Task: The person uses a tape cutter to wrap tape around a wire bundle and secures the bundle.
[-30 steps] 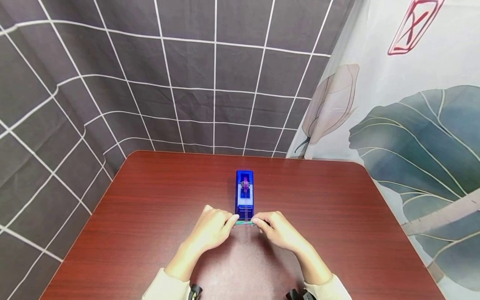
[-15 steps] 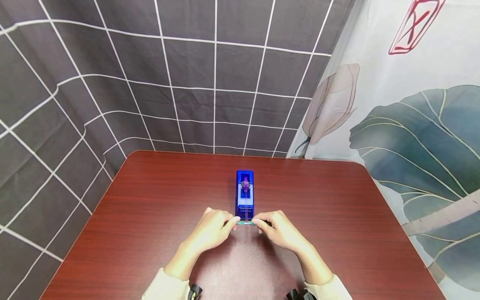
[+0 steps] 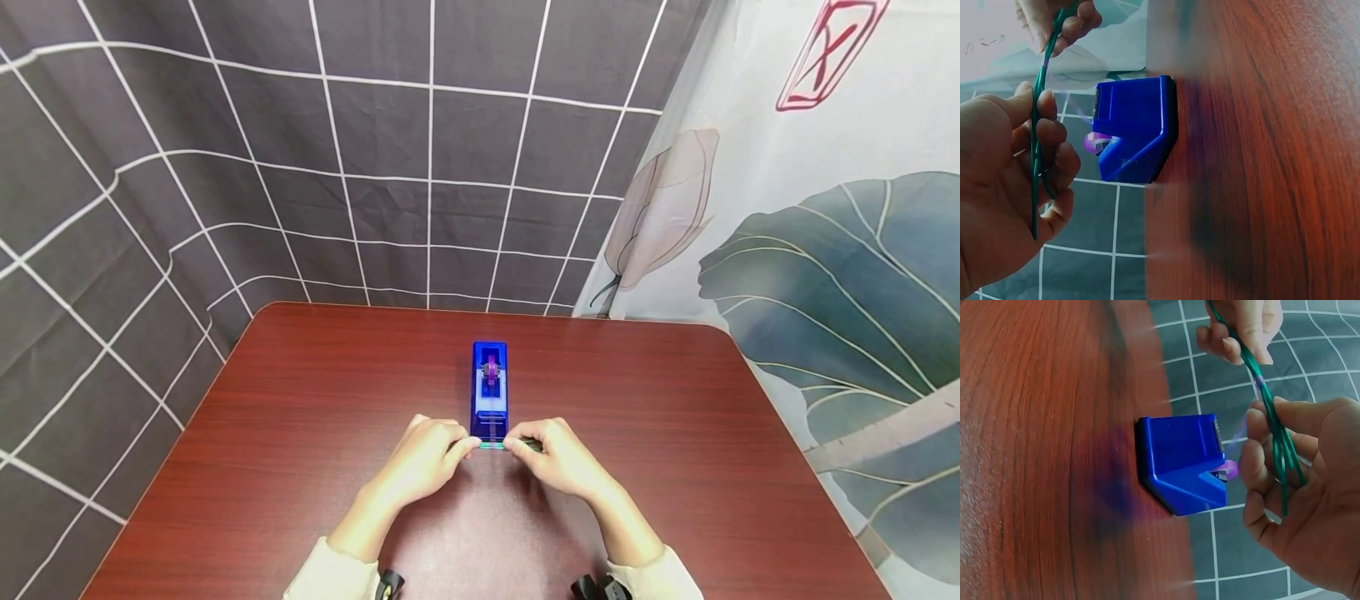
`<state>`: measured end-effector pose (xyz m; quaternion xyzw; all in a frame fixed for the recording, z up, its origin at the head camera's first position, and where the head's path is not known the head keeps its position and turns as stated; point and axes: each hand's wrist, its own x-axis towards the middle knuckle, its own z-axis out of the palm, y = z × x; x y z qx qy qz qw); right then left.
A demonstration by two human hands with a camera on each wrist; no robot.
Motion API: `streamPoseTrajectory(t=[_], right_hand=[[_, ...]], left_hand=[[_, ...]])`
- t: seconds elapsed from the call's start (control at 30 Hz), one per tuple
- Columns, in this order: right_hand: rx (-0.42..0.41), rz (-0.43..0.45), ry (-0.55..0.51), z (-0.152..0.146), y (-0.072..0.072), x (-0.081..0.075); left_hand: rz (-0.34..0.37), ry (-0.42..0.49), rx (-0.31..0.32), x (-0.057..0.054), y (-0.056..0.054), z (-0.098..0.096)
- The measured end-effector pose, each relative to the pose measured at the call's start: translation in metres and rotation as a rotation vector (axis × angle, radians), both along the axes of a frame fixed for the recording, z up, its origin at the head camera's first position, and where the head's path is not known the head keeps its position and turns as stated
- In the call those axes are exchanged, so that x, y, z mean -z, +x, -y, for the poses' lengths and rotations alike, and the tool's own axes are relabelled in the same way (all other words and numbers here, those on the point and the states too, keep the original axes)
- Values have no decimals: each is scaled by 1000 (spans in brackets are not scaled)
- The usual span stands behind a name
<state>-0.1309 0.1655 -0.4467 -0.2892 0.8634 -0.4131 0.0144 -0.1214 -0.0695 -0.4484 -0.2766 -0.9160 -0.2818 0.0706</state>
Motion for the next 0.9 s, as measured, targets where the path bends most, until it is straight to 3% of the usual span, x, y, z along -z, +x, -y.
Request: streamPoseTrajectory(t=[0.17, 0.57, 0.9], right_hand=[[-23, -45, 11, 0, -2, 0], [-10, 35, 53, 3, 0, -3], [38, 93, 124, 5, 4, -6]], left_hand=[[-10, -1, 8, 0, 0, 0], [-18, -13, 2, 0, 0, 0], [23, 10, 19, 1, 1, 0]])
